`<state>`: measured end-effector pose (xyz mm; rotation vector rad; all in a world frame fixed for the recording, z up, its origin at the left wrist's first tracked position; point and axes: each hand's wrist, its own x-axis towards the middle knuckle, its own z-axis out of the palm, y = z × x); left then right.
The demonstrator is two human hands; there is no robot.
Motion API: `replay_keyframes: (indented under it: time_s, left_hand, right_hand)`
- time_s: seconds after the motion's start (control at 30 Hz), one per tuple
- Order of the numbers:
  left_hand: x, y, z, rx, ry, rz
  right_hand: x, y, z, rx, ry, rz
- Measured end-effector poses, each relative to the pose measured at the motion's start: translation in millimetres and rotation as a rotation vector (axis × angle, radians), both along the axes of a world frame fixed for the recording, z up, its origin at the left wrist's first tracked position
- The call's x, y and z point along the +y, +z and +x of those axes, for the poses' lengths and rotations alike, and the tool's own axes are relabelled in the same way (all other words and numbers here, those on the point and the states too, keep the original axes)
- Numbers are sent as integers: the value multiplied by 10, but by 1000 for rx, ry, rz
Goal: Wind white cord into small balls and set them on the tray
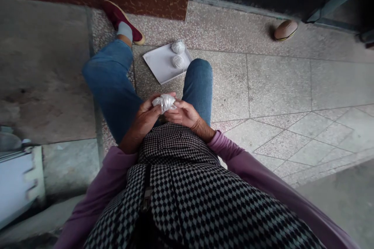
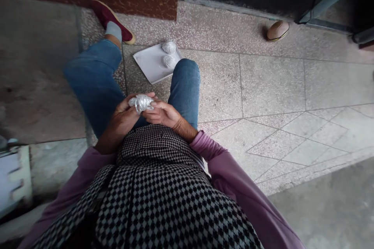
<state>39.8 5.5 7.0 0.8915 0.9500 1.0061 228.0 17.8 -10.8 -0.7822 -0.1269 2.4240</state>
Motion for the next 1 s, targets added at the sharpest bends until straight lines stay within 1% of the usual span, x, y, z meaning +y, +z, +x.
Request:
replay_keyframes:
  time_s: [0.07, 0.13, 0.23, 0.33, 0.37, 0.43, 0.5, 0.57, 0.6, 0.67, 0.73, 0.8, 0.83, 0.9, 1.0]
  left_hand:
    - [32, -133, 35, 9, 80, -8]
    - [48, -215, 27, 80, 159, -19]
    - [41, -268, -44, 243, 227, 6]
    - [32, -275, -99, 330, 227, 44]
    - [33, -267, -102, 318, 231, 51]
    - [42, -235, -94, 229, 265, 43]
    - [54, -188, -91, 113, 313, 18]
    - [60, -141, -112, 82, 324, 5]
    - [59, -121, -131, 118, 307, 12]
    - [55, -91, -174, 287, 247, 61]
    - [55, -68, -205, 498, 176, 145]
    - [64, -45, -216, 640, 141, 235]
    - [70, -30, -214, 670, 148, 266]
    - [79, 9, -206, 655, 177, 273]
    - [72, 92, -207, 508, 159, 174]
  right_hand:
    - [-2, 38, -32, -32, -53, 31]
    - [-5, 46, -47, -70, -68, 70]
    - [4, 3, -14, -135, -26, 162]
    - [54, -61, 105, -217, 41, 278]
    - [81, -79, 164, -250, 50, 316]
    - [142, -100, 301, -323, 40, 400]
    - [201, -99, 437, -412, -3, 509]
    - [245, -75, 531, -510, -52, 635]
    - [259, -54, 550, -558, -65, 694]
    - [276, -1, 527, -630, -49, 801]
    - [287, 59, 440, -664, 14, 903]
    - [298, 114, 329, -687, 82, 994]
    - [301, 136, 279, -698, 105, 1015]
    - [292, 171, 201, -685, 124, 991]
    - [229, 220, 148, -521, 58, 865]
